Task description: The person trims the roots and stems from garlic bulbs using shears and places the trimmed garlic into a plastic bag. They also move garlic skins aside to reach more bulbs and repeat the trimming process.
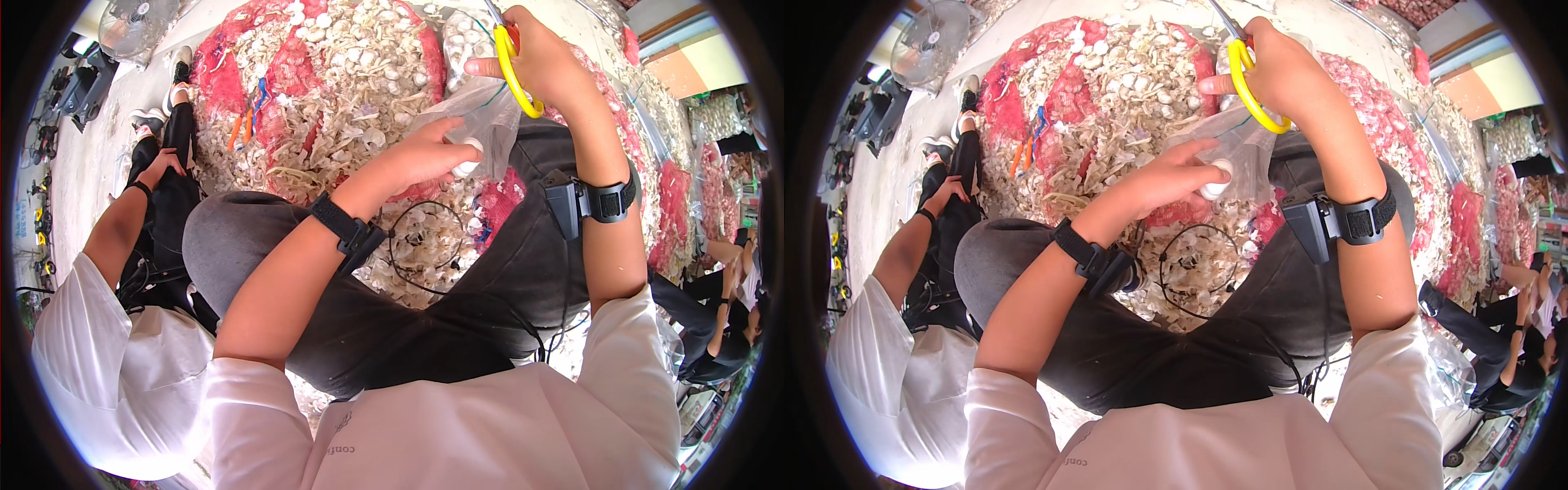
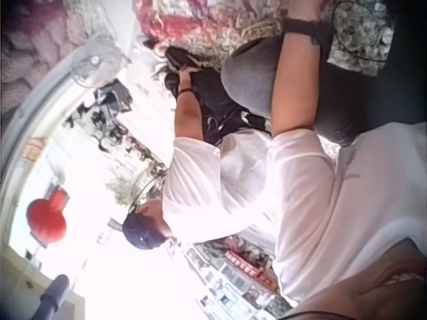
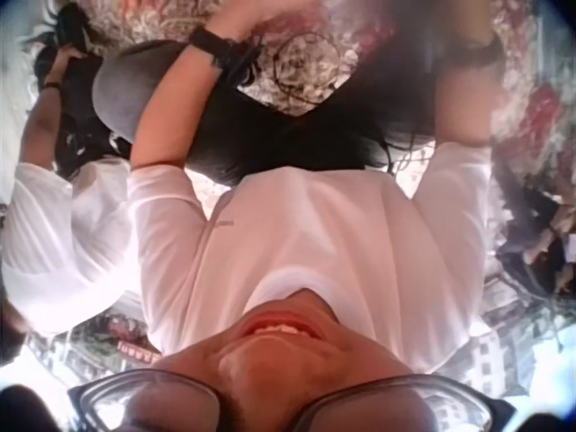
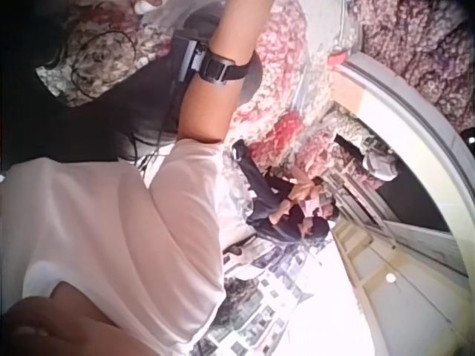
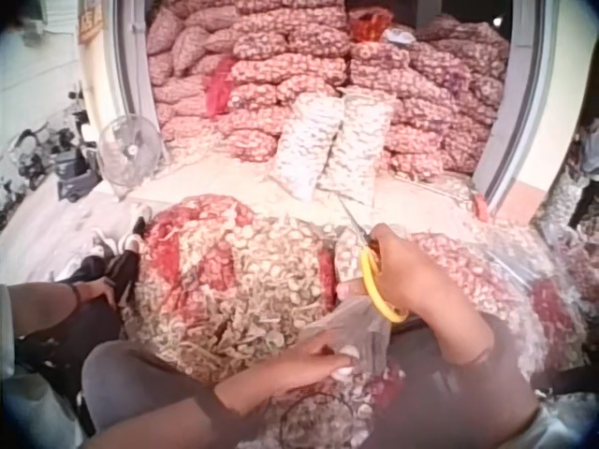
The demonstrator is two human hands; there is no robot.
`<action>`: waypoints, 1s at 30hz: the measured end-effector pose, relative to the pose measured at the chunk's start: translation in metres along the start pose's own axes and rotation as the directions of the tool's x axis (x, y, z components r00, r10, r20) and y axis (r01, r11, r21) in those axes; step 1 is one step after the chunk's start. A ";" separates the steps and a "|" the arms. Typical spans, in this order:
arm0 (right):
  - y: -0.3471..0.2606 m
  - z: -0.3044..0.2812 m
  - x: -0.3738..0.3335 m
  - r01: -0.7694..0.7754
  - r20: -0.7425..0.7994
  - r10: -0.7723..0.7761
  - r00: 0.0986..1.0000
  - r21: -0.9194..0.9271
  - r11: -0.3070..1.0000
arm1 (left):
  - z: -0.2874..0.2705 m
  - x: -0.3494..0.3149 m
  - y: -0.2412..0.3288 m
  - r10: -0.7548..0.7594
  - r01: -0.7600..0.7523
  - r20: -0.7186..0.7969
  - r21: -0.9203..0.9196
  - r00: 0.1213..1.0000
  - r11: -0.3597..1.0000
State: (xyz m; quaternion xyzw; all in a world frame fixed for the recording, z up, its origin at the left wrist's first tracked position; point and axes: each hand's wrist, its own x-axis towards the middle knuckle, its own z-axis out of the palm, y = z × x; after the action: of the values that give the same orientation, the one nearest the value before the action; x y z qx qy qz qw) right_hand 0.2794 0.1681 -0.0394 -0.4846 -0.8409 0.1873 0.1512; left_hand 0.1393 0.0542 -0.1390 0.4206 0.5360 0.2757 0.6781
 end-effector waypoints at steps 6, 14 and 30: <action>0.019 0.012 -0.016 0.083 -0.009 -0.085 0.996 -0.121 0.989 | -0.012 0.015 -0.002 0.165 -0.168 -0.181 -0.001 0.969 0.986; 0.030 0.063 -0.032 0.421 0.035 -0.427 0.903 -0.265 0.868 | -0.033 0.006 0.014 0.185 -0.240 -0.330 -0.134 0.926 0.962; 0.053 -0.035 0.005 0.204 -0.543 0.105 0.833 0.478 0.854 | 0.022 -0.028 0.031 0.646 -0.640 0.066 0.246 0.760 0.728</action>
State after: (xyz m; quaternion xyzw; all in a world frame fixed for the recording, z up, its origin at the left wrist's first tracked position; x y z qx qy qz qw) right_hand 0.3323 0.2026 -0.0327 -0.4362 -0.6919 0.2544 0.5160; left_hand 0.1547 0.0407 -0.0970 0.6598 0.3961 0.4273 0.4746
